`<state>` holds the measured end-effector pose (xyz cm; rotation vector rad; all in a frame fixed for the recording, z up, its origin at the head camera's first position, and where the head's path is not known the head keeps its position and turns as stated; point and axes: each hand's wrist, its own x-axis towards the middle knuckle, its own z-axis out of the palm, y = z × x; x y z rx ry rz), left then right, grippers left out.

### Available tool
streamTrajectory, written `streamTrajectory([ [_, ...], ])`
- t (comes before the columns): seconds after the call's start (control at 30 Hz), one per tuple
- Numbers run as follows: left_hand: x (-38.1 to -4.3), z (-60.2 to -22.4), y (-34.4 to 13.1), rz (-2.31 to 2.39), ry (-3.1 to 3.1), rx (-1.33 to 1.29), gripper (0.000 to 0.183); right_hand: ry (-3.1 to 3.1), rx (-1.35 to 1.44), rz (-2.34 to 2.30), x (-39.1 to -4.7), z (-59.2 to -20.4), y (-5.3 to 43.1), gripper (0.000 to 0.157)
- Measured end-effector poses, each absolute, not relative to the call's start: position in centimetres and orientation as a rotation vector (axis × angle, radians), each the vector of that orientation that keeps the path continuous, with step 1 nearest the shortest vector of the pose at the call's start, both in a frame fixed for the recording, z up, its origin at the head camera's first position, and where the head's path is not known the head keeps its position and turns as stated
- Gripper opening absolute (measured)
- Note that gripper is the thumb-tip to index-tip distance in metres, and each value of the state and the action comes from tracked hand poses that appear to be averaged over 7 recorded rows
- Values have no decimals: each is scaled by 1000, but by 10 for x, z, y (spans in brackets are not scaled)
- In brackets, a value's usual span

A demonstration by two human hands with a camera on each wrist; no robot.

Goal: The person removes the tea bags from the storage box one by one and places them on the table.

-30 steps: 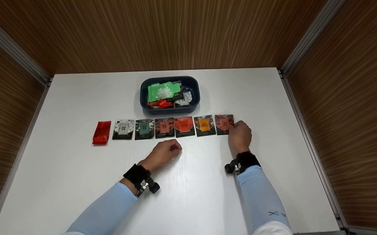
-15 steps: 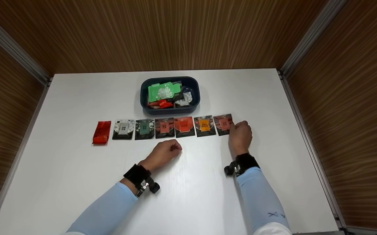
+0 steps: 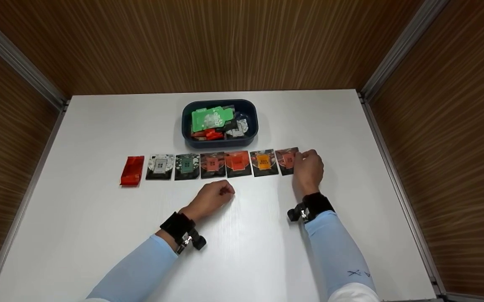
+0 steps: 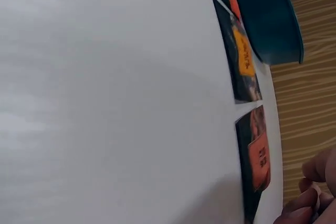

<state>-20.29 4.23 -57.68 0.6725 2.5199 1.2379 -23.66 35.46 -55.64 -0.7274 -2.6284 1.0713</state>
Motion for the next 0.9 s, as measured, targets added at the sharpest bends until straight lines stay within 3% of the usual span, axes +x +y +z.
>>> streamTrajectory([
  [0.4,-206,-571,35,1308,2474,670,12,-2670,-442,1228,-265,-525,294,33],
  [0.67,-256,-534,8,1593,2467,468,12,-2747,-231,1275,-291,-512,261,28],
  [0.9,-302,-511,-1,1385,2794,440,15,-2795,-91,1252,-319,-500,230,22],
])
